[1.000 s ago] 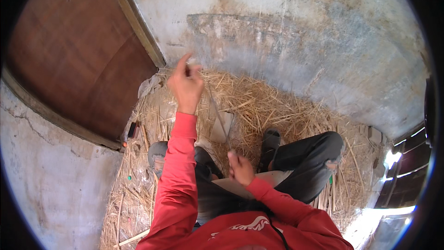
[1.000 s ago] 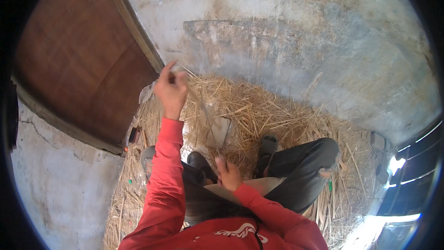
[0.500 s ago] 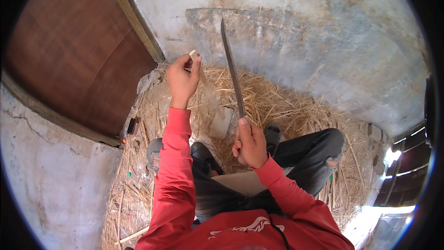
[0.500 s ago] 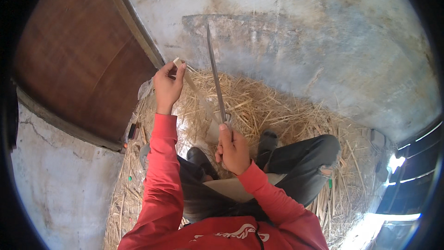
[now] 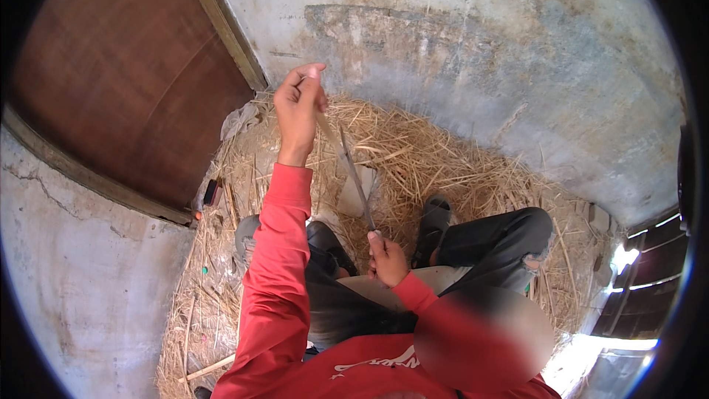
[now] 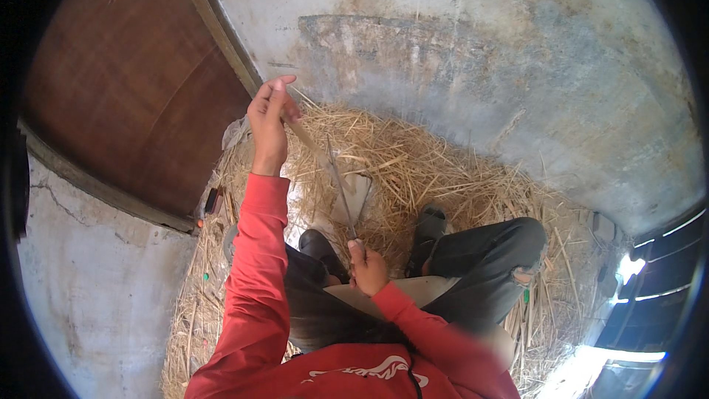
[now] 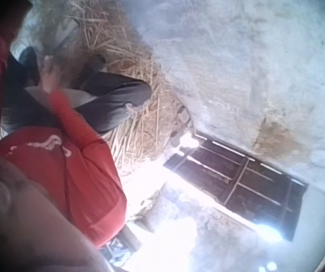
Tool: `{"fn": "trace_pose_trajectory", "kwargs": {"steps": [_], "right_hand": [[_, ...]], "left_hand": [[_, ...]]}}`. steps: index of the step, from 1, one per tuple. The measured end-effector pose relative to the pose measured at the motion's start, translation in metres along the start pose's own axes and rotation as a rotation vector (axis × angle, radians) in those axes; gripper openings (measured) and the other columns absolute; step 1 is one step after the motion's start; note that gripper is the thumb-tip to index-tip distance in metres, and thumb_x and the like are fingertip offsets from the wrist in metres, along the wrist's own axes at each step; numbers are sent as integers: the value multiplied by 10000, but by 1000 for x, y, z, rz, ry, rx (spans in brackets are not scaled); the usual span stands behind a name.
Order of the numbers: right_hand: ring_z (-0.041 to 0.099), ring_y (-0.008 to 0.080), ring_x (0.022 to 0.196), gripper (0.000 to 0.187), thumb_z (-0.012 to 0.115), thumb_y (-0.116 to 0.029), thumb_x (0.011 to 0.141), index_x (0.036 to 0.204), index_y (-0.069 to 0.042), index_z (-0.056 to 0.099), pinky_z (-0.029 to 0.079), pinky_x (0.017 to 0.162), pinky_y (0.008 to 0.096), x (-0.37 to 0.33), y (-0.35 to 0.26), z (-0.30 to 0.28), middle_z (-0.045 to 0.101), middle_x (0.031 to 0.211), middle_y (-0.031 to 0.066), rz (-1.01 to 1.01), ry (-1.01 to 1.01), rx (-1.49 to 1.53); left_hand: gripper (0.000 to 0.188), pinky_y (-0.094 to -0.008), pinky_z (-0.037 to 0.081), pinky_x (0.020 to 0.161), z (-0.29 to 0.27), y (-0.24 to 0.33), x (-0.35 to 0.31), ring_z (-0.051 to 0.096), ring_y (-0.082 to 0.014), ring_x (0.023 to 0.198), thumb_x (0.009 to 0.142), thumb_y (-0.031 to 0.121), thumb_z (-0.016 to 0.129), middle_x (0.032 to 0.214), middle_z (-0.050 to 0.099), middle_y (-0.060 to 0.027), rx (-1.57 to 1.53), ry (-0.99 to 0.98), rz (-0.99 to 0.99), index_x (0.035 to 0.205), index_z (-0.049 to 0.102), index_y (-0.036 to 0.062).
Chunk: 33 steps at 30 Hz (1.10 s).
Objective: The person shaves a piece of wood with a machete and refines a resulting wooden strip using a utility knife.
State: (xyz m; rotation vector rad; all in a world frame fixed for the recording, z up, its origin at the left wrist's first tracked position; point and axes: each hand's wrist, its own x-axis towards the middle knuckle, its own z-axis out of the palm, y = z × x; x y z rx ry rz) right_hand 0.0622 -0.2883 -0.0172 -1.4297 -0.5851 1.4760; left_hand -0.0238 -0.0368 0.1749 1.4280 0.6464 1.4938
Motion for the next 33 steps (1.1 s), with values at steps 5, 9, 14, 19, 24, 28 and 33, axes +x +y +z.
{"fn": "trace_pose_trajectory", "kwargs": {"steps": [5,9,14,19,24,28,33], "right_hand": [[483,179,425,533,541,-546,963,773,-51,493,397,410,326,-9,-60,-10,438,569,23,217,-71,176],[483,174,462,565,487,-567,976,768,-42,467,382,440,302,-23,-153,-9,424,577,33,-77,-131,288],[488,160,476,606,363,-581,1008,757,-34,438,392,458,298,-7,-165,9,423,579,41,-935,-53,392],[459,133,480,529,531,-544,971,734,-76,463,390,441,303,65,64,-15,393,564,16,-262,80,-157],[417,103,493,510,589,-544,949,783,-75,476,372,431,276,15,-43,-6,358,569,-9,282,23,318],[432,126,500,537,496,-600,967,835,-81,471,367,431,265,-1,-136,2,374,589,-1,-173,-142,411],[435,158,497,506,445,-515,1012,790,-60,463,394,489,313,12,-131,14,420,572,41,-845,-155,545]], "left_hand": [[519,-250,202,424,1,-11,9,277,-59,448,1028,455,482,555,324,44,-202,121,8,725,545,39],[524,-251,168,429,2,-21,23,220,-58,451,1029,452,483,587,316,26,-204,150,12,693,453,51],[521,-249,195,409,7,-31,30,264,-62,432,1027,421,491,562,340,21,-183,216,103,658,444,56],[501,-244,196,401,30,-29,30,284,-50,424,1022,394,502,532,333,32,-168,169,94,644,445,70],[467,-242,170,396,24,-34,28,272,-38,427,1018,363,515,534,326,53,-124,124,128,649,439,88],[450,-236,172,414,21,-37,34,251,-37,446,1017,347,517,571,329,52,-173,127,122,656,428,93],[449,-232,183,419,24,-37,34,261,-39,449,1018,346,512,575,337,51,-176,150,112,656,434,92]]}}
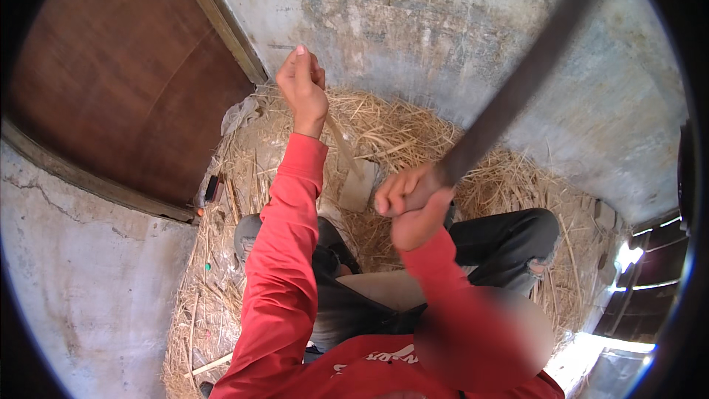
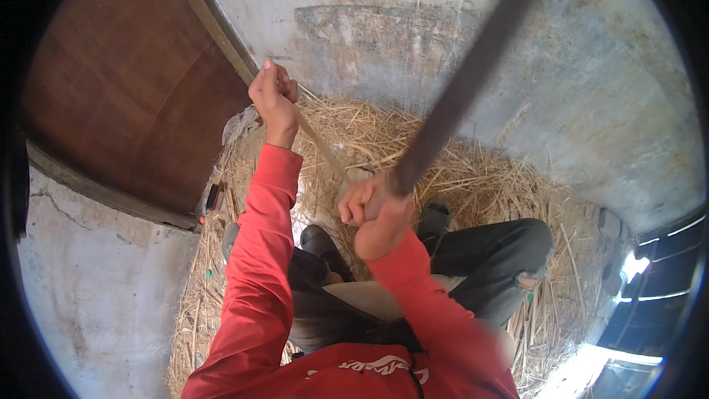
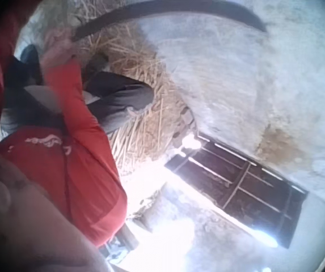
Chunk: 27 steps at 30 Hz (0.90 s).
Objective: The person shaves a piece of wood with a machete and refines a resulting wooden strip using a utility knife.
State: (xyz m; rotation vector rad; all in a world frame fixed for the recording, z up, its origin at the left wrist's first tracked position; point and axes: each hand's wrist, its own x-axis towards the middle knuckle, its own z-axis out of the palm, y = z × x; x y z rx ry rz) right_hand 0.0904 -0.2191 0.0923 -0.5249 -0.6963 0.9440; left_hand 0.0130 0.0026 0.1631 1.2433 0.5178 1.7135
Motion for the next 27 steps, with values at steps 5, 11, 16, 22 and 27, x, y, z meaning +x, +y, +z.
{"fn": "trace_pose_trajectory", "kwargs": {"steps": [5,11,16,22,27], "right_hand": [[481,163,483,542,526,-564,965,708,-87,507,384,464,330,-122,138,-134,484,580,38,833,214,-574],[390,114,438,529,561,-603,939,771,-109,473,352,413,284,-29,44,-50,380,567,-9,1034,362,-143],[440,151,480,593,415,-663,967,835,-86,449,365,447,292,50,-49,27,407,588,15,233,54,-112],[479,192,503,563,410,-585,1004,728,-98,354,408,462,330,-8,72,-24,379,548,30,-241,28,-188],[383,137,445,546,511,-581,966,694,-109,469,346,431,321,-126,154,-141,400,564,6,872,321,-711]], "left_hand": [[462,-253,162,433,2,1,2,230,-54,451,1014,362,527,590,296,44,-10,-29,0,669,418,75],[439,-244,160,441,-16,5,5,202,-46,484,1018,314,520,601,278,54,-8,-13,3,658,414,87],[425,-242,170,441,-27,3,5,205,-44,476,1017,308,528,603,299,47,14,12,18,670,431,81],[435,-250,172,432,-10,-3,10,221,-49,462,1016,317,528,596,315,39,19,10,12,667,432,74],[440,-255,169,431,-25,1,11,218,-54,465,1004,313,541,585,287,49,-32,-24,-13,651,413,85]]}}
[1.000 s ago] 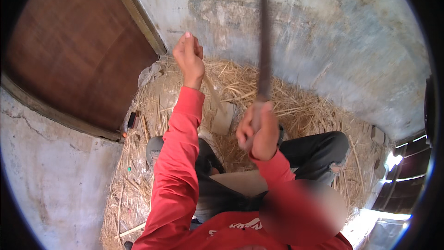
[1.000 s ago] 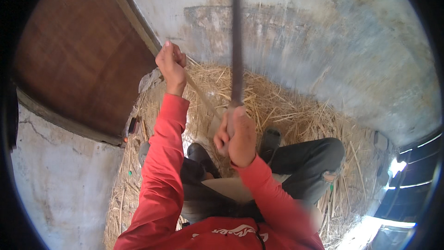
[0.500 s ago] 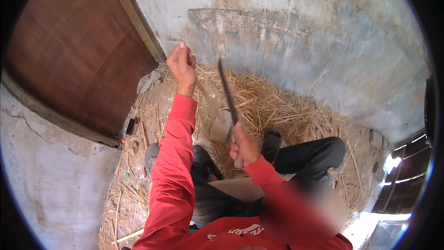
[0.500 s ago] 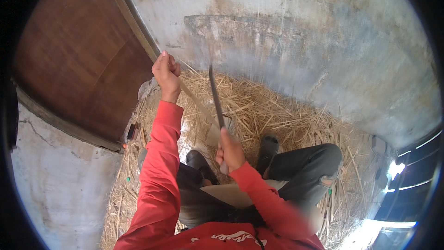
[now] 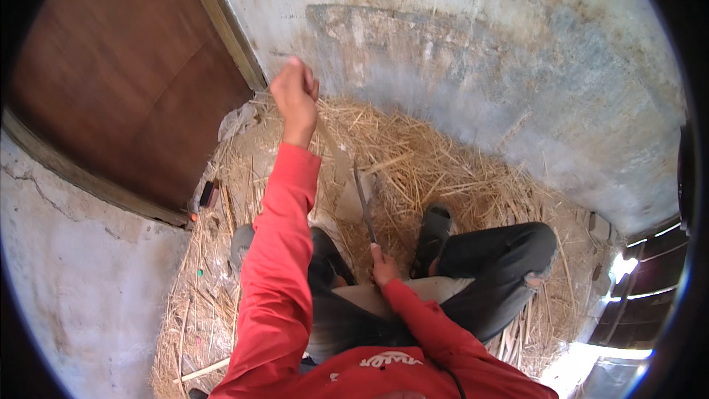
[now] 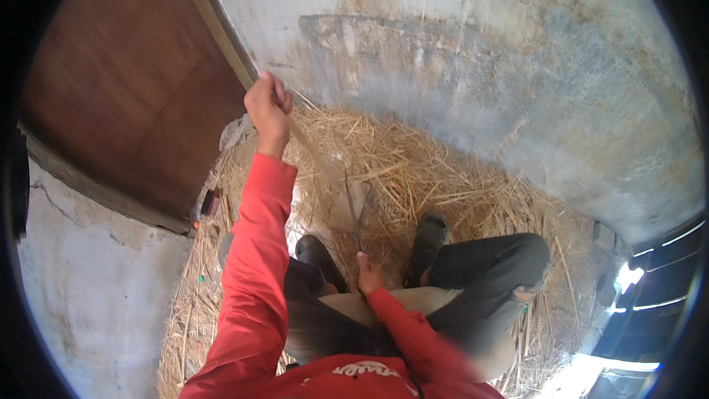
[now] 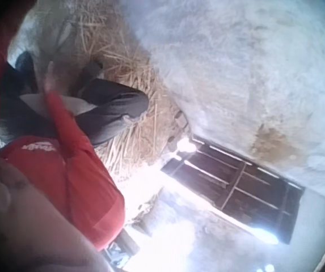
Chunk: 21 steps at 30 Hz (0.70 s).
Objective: The person shaves a piece of wood with a machete and refines a resulting wooden strip using a utility knife.
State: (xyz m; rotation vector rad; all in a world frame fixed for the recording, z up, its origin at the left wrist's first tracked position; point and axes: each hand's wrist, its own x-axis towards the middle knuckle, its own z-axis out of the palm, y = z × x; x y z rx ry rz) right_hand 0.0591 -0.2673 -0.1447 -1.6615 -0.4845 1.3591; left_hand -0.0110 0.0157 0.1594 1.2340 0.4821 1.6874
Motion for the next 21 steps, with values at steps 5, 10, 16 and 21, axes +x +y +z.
{"fn": "trace_pose_trajectory", "kwargs": {"steps": [5,10,16,21], "right_hand": [[421,116,420,619,477,-688,931,698,-114,467,337,382,279,-37,-206,-1,390,526,-12,-42,-101,387],[424,132,459,649,389,-722,941,772,-101,469,372,425,294,-80,-347,-20,384,538,-8,-796,-227,632],[429,150,446,600,383,-649,981,756,-99,468,366,436,303,-57,-167,-6,408,535,21,-515,-134,446],[417,124,400,563,468,-630,967,767,-106,518,333,381,282,-42,-98,-26,430,528,14,180,-181,224]], "left_hand": [[424,-247,149,440,-15,5,5,174,-48,479,992,298,550,586,253,63,9,-35,-39,647,390,112],[432,-258,149,435,-16,12,3,181,-54,475,1002,284,546,575,253,59,-81,-188,-134,643,367,122],[446,-255,150,438,-1,5,2,184,-54,476,1014,276,535,568,244,61,-66,-257,-147,639,340,131],[444,-254,153,438,-8,6,0,194,-49,469,1017,282,531,557,243,69,-50,-277,-136,639,347,138]]}}
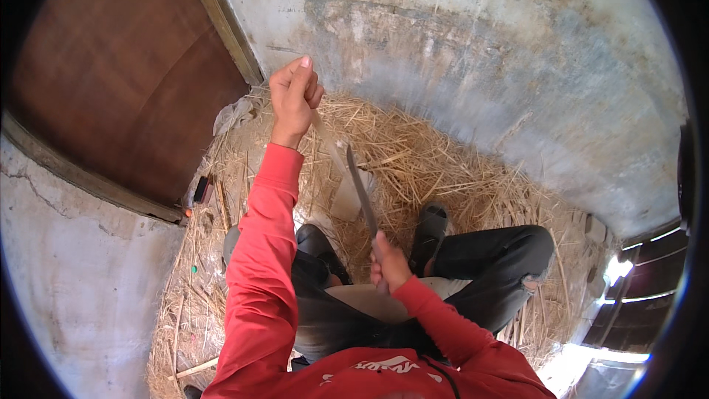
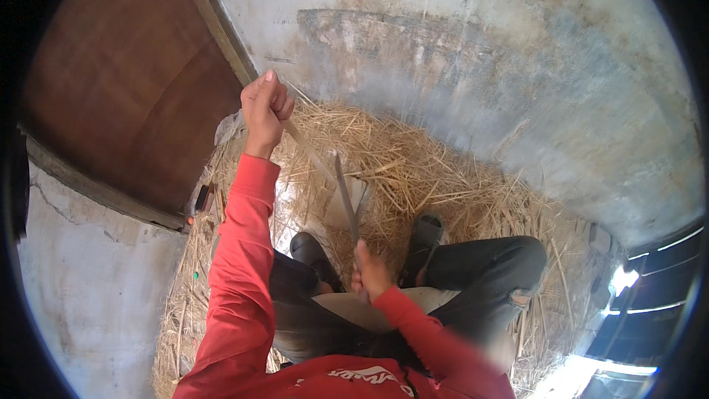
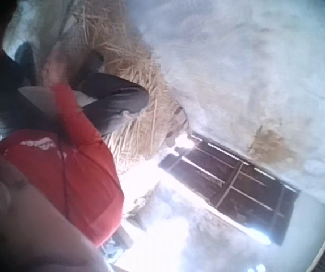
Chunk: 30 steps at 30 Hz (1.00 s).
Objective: The person shaves a piece of wood with a machete and refines a resulting wooden strip using a utility knife.
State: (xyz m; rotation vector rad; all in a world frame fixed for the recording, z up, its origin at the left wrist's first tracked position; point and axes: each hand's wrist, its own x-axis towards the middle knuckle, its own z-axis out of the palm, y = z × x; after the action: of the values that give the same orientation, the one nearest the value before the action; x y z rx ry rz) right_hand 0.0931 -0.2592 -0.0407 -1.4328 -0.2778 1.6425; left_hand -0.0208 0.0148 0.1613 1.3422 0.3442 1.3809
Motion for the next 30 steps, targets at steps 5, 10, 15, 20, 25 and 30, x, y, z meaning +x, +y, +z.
{"fn": "trace_pose_trajectory", "kwargs": {"steps": [5,10,15,20,25,30], "right_hand": [[417,134,442,640,370,-699,960,794,-91,482,343,429,286,-70,-179,44,401,537,-2,-601,-123,105],[412,161,474,723,372,-818,866,835,-100,449,361,466,297,-62,-171,60,388,550,12,-1162,-252,485],[416,158,421,517,520,-594,960,764,-119,461,356,418,316,17,58,1,405,546,8,-10,12,-59],[396,122,426,519,532,-623,943,813,-123,474,334,386,276,-4,-36,36,367,548,-14,63,33,281],[376,136,429,570,454,-675,944,841,-115,457,344,398,289,-56,-186,66,379,544,1,-753,-325,396],[386,150,487,562,421,-641,964,789,-106,417,357,480,303,6,-71,61,377,582,11,-1056,-299,337]], "left_hand": [[438,-249,154,425,14,0,-4,186,-40,465,1014,269,537,556,249,73,39,21,4,641,351,136],[439,-247,171,413,23,-7,1,198,-36,456,1013,249,545,552,281,68,-20,-4,-9,629,379,118],[439,-253,154,430,23,-6,4,184,-47,472,1005,285,546,566,235,75,-39,35,-33,646,333,150],[437,-255,154,430,6,-1,4,184,-49,459,999,275,560,553,236,76,74,33,8,640,341,154],[434,-251,151,430,2,1,0,177,-46,460,1000,263,561,550,245,72,46,59,-2,640,346,152],[430,-253,154,427,12,-3,6,186,-46,456,999,263,560,549,251,68,56,75,-6,640,355,142]]}}
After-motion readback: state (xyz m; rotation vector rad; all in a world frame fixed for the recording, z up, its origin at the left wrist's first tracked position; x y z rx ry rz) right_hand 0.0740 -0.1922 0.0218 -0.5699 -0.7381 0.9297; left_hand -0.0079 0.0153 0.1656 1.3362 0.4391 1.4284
